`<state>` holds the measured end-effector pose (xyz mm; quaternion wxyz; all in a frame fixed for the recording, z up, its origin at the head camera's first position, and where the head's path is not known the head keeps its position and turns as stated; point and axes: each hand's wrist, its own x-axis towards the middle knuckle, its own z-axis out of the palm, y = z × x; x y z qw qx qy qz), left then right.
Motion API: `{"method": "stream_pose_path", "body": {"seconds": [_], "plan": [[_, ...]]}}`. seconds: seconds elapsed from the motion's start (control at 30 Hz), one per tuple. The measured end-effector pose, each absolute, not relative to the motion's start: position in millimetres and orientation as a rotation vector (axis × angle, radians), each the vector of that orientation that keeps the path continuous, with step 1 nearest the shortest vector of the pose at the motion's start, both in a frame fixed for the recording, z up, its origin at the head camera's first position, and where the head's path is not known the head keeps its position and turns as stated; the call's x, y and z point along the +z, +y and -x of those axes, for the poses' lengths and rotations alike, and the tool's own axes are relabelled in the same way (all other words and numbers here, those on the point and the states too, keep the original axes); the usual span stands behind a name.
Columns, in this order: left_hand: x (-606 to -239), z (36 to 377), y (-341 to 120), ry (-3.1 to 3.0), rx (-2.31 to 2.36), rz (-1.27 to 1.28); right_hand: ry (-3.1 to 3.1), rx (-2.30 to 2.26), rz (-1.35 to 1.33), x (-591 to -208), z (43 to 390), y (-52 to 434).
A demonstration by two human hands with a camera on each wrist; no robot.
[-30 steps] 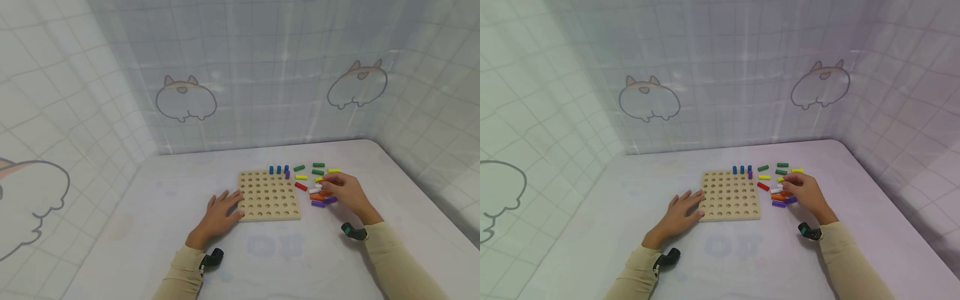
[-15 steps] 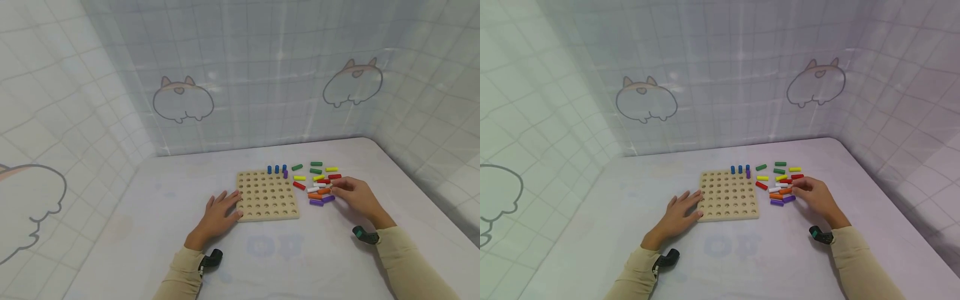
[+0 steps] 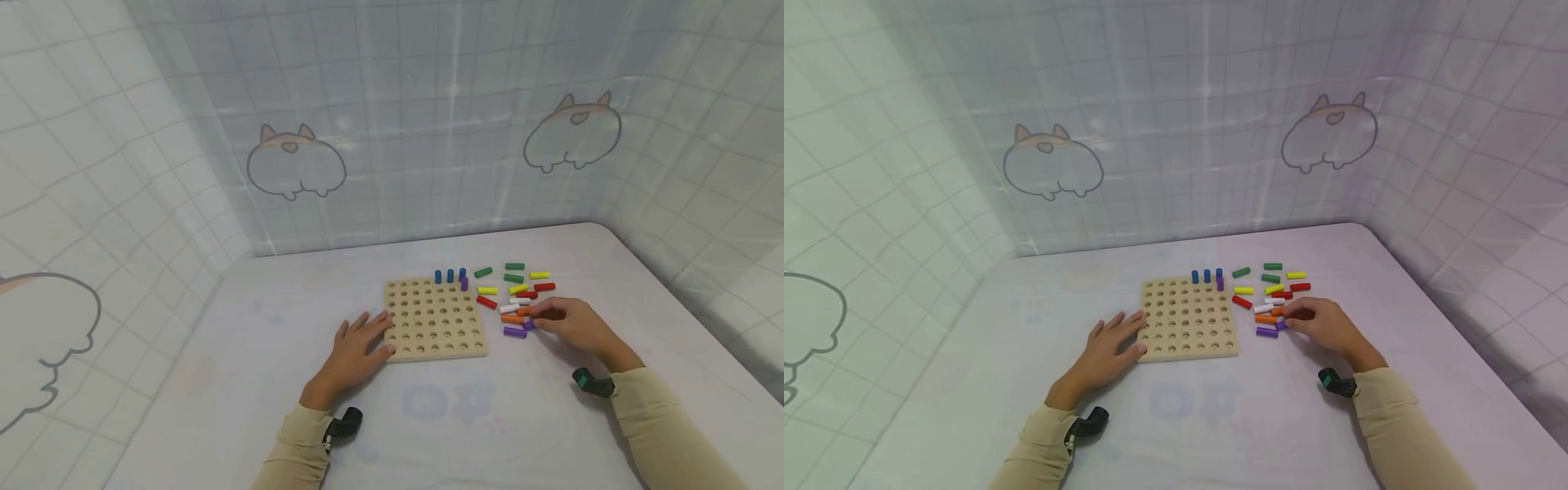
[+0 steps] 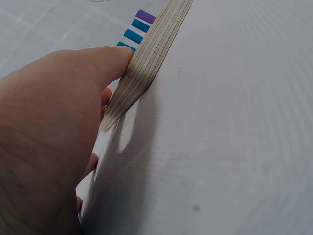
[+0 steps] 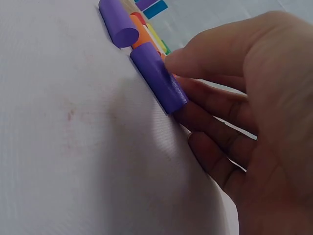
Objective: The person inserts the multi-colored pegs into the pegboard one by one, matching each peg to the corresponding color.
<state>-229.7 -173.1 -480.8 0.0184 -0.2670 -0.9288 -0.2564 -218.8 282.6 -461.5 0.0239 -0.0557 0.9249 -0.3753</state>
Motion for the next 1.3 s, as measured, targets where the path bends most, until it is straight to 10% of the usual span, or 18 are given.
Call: {"method": "stream_pose_path", "body": {"seconds": [1.3], "plan": [[-482.7, 231.4, -173.7, -2.860, -0.804, 0.834, 2.806, -1.477, 0.048, -469.7, 220.1, 280.7]]}}
